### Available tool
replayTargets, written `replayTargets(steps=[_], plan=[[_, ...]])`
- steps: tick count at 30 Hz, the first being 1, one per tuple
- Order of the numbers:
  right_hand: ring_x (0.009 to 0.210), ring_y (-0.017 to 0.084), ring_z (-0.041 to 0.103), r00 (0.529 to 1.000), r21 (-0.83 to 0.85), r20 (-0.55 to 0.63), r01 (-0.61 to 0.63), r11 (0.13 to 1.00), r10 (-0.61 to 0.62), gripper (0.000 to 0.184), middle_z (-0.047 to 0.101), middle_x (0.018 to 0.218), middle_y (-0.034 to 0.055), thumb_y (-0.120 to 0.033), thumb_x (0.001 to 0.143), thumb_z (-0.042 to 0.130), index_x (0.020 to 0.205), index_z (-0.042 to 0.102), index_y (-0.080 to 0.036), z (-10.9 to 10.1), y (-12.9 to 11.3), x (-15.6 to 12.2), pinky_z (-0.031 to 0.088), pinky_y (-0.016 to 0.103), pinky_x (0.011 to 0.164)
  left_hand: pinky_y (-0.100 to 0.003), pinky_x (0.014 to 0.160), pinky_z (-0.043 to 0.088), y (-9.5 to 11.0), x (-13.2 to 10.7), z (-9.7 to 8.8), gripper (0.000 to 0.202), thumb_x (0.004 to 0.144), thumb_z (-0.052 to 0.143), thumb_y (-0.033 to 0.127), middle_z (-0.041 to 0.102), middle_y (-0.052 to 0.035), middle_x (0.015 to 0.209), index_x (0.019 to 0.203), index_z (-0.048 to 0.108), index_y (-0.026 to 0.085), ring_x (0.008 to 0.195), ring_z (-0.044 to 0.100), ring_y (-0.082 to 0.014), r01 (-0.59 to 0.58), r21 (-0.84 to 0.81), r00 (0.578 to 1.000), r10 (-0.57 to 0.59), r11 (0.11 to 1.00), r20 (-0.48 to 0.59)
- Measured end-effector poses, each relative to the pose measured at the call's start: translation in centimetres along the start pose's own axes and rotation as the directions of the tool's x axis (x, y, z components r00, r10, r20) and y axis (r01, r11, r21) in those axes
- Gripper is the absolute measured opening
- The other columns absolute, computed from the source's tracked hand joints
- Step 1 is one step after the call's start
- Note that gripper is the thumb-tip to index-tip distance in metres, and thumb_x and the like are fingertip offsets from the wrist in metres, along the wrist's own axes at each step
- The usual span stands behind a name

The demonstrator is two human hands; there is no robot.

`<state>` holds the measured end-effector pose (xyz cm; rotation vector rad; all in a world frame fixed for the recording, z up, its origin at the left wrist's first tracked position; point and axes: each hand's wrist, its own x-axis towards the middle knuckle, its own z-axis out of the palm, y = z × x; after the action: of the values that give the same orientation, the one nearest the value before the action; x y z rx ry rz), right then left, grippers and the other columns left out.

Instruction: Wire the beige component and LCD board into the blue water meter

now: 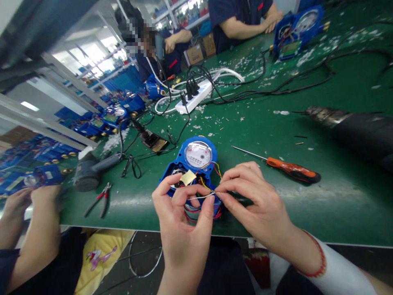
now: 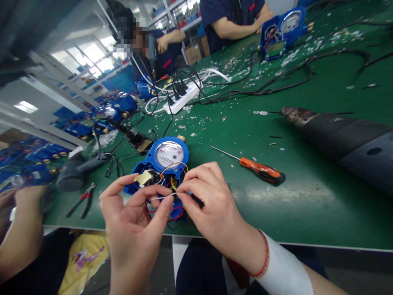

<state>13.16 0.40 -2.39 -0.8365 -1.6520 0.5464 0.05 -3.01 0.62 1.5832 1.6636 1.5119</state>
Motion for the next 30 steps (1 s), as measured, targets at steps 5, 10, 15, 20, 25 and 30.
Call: replayTargets(steps=[5,10,15,20,25,30], plan=[[0.08,0.014,0.05,0.999,0.038,-0.004,-0.052,0.998,0.052,0.013,0.059,0.077,0.0038,-0.004,0.084,0.061,0.076,0.064,-0.013,0.1,-0.2,-0.2,0.04,0.03,0.073,-0.018,0.059,0.047,-0.1,-0.2,-0.1,0.047,0.077,0.067,0.007,0.067,0.0052,0.075,0.11,0.041,0.027,0.059,0.057,-0.0084,0.034,0.03,0.999,-0.034,0.999,0.015],[0.08,0.013,0.052,0.952,0.238,0.038,-0.303,0.923,0.302,0.013,0.057,0.079,0.0017,-0.011,0.086,0.06,0.074,0.062,-0.015,0.8,-0.1,-0.9,0.04,0.028,0.071,-0.018,0.057,0.046,0.0,-0.2,0.0,0.044,0.077,0.066,0.007,0.068,0.0048,0.072,0.107,0.041,0.027,0.058,0.057,-0.0092,0.063,0.012,0.998,-0.063,0.998,0.028],[0.076,0.011,0.053,0.884,0.393,0.011,-0.433,0.811,0.467,0.012,0.056,0.081,-0.0002,-0.016,0.088,0.059,0.076,0.061,-0.017,0.6,0.7,-1.0,0.041,0.024,0.066,-0.016,0.056,0.044,-0.1,-0.3,-0.1,0.044,0.076,0.066,0.006,0.068,0.005,0.068,0.106,0.04,0.026,0.055,0.052,-0.008,0.094,-0.026,0.995,-0.094,0.995,-0.015],[0.085,0.012,0.053,0.967,0.208,0.013,-0.252,0.945,0.255,0.009,0.059,0.085,0.002,-0.012,0.089,0.059,0.081,0.064,-0.015,0.2,0.5,-0.9,0.042,0.026,0.076,-0.015,0.057,0.046,-0.2,-0.2,-0.2,0.045,0.077,0.066,0.006,0.069,0.0056,0.069,0.108,0.04,0.026,0.056,0.053,-0.0077,0.087,-0.024,0.996,-0.087,0.996,0.007],[0.09,0.014,0.048,0.996,0.042,0.08,0.02,0.999,-0.024,0.009,0.059,0.088,0.0058,-0.008,0.089,0.059,0.085,0.067,-0.009,0.0,0.0,-0.1,0.041,0.026,0.081,-0.016,0.06,0.047,0.1,-0.1,0.0,0.047,0.075,0.065,0.003,0.068,0.0067,0.071,0.108,0.041,0.026,0.06,0.058,-0.0077,0.044,-0.029,0.999,-0.044,0.999,0.004],[0.089,0.016,0.043,0.965,-0.088,0.216,0.168,0.982,-0.146,0.017,0.06,0.089,0.0081,-0.009,0.092,0.055,0.077,0.063,-0.008,-0.7,-0.2,0.8,0.04,0.029,0.081,-0.018,0.062,0.048,-0.1,-0.3,-0.1,0.048,0.076,0.065,0.004,0.066,0.0059,0.077,0.111,0.041,0.027,0.065,0.06,-0.0085,0.039,0.012,0.999,-0.039,0.999,0.022]])
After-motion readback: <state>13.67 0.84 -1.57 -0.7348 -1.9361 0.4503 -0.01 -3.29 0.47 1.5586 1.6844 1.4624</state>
